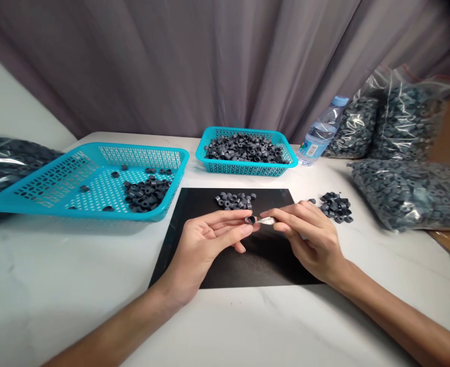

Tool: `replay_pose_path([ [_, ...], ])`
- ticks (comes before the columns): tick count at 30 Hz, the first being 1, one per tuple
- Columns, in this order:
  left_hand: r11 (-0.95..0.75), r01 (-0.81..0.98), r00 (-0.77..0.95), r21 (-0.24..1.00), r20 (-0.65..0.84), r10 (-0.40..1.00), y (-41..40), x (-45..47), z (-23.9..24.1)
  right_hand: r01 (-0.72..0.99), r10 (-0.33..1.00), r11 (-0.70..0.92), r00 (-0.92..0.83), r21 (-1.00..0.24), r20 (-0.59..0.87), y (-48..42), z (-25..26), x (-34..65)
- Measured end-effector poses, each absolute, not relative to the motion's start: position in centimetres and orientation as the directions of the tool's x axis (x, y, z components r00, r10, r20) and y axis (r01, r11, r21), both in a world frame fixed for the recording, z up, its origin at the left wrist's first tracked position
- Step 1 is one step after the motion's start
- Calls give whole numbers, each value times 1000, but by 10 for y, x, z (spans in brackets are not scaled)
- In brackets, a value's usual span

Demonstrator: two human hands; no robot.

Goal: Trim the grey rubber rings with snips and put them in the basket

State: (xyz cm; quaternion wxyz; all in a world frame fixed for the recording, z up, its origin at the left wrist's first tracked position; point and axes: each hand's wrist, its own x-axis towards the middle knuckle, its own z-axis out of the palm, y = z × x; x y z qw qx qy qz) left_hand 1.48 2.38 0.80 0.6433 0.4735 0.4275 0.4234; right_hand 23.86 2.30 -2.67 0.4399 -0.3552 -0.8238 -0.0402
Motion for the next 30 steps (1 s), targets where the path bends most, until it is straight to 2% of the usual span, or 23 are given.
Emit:
replay_pose_path([
  [10, 186, -149, 259, 971, -143, 955, 24, 15, 9, 632, 550, 746, -411, -207, 727, 24, -26, 239],
  [30, 184, -155, 277, 971, -136, 951, 24, 14, 8, 635, 551, 744, -406, -208, 729, 22, -25, 237],
])
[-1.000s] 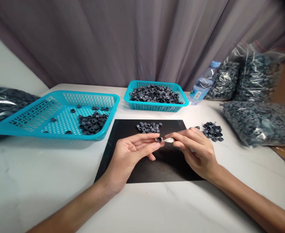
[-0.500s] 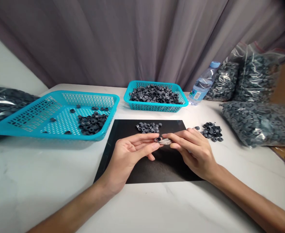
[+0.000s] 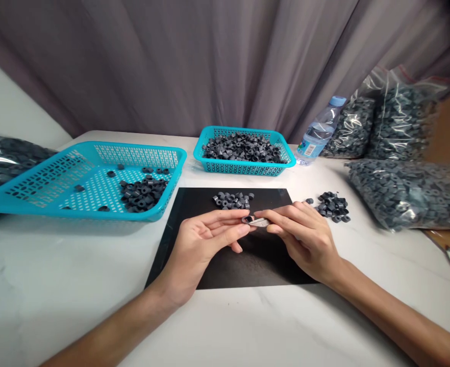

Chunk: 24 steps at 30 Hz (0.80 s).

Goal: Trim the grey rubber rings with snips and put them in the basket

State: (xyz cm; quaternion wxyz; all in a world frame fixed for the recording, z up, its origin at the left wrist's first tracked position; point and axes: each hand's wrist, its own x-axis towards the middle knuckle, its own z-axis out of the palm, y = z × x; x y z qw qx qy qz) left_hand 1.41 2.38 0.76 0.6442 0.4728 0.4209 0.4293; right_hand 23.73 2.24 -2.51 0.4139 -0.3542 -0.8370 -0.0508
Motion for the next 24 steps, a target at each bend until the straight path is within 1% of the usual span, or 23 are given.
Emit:
replay_pose_path([
  [8, 181, -151, 275, 972, -135, 952, 26, 15, 6, 635, 553, 741, -395, -217, 734, 22, -25, 236],
  [13, 189, -148, 280, 971, -142, 949, 25, 15, 8, 637, 523, 742, -357, -208, 774, 22, -24, 236],
  [16, 187, -145, 280, 972, -141, 950, 25, 14, 8, 642, 529, 735, -338, -220, 779, 22, -24, 237],
  [24, 183, -142, 264, 973, -141, 954, 26, 14, 7, 621, 544, 751, -391, -223, 742, 24, -26, 238],
])
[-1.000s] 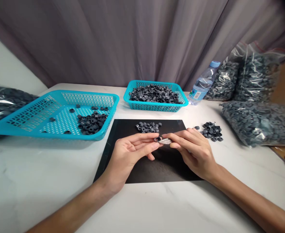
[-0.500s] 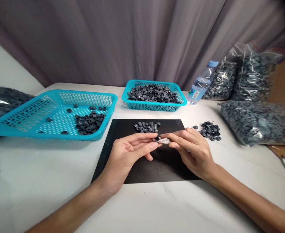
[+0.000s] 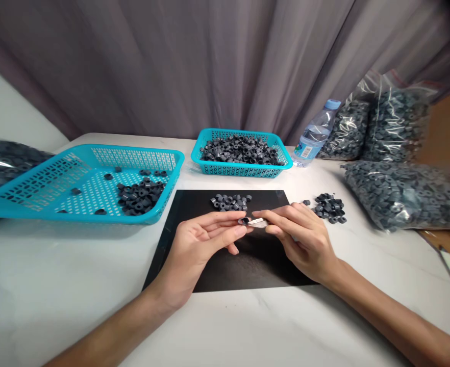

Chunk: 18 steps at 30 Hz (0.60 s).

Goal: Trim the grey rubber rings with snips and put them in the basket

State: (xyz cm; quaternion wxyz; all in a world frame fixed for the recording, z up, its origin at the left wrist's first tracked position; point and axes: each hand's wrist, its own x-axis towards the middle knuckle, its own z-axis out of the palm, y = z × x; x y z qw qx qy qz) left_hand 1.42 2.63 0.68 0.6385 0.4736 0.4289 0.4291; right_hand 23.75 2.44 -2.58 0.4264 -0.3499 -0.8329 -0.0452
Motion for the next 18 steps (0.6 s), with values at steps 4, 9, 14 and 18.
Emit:
replay_pose_path([
  [4, 177, -142, 266, 974, -135, 954, 26, 14, 6, 629, 549, 747, -397, -217, 736, 24, -26, 237],
  [9, 175, -143, 263, 974, -133, 956, 26, 14, 6, 630, 547, 748, -407, -208, 732, 23, -24, 236],
  [14, 179, -133, 271, 975, -138, 953, 25, 13, 5, 634, 548, 745, -404, -207, 733, 22, -23, 235],
  [18, 187, -129, 274, 974, -146, 950, 25, 12, 5, 631, 539, 747, -391, -209, 746, 22, -23, 236],
])
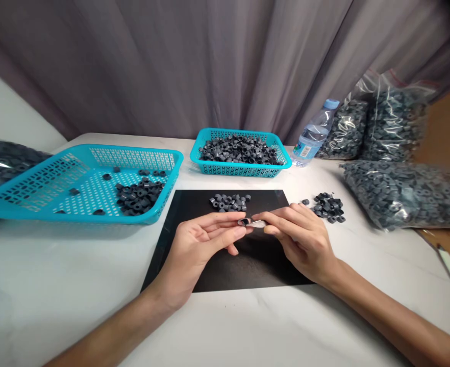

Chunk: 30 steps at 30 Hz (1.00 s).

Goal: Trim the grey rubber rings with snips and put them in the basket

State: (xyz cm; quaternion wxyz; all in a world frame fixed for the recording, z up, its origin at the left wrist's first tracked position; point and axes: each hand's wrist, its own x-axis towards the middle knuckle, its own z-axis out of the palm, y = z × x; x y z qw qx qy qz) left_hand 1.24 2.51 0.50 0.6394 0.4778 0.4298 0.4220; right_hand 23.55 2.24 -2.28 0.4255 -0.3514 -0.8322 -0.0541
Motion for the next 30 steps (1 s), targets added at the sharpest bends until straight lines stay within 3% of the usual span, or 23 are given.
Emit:
replay_pose_path([
  [30, 198, -155, 312, 968, -142, 939, 24, 16, 11, 617, 558, 745, -368, -253, 744, 26, -24, 240],
])
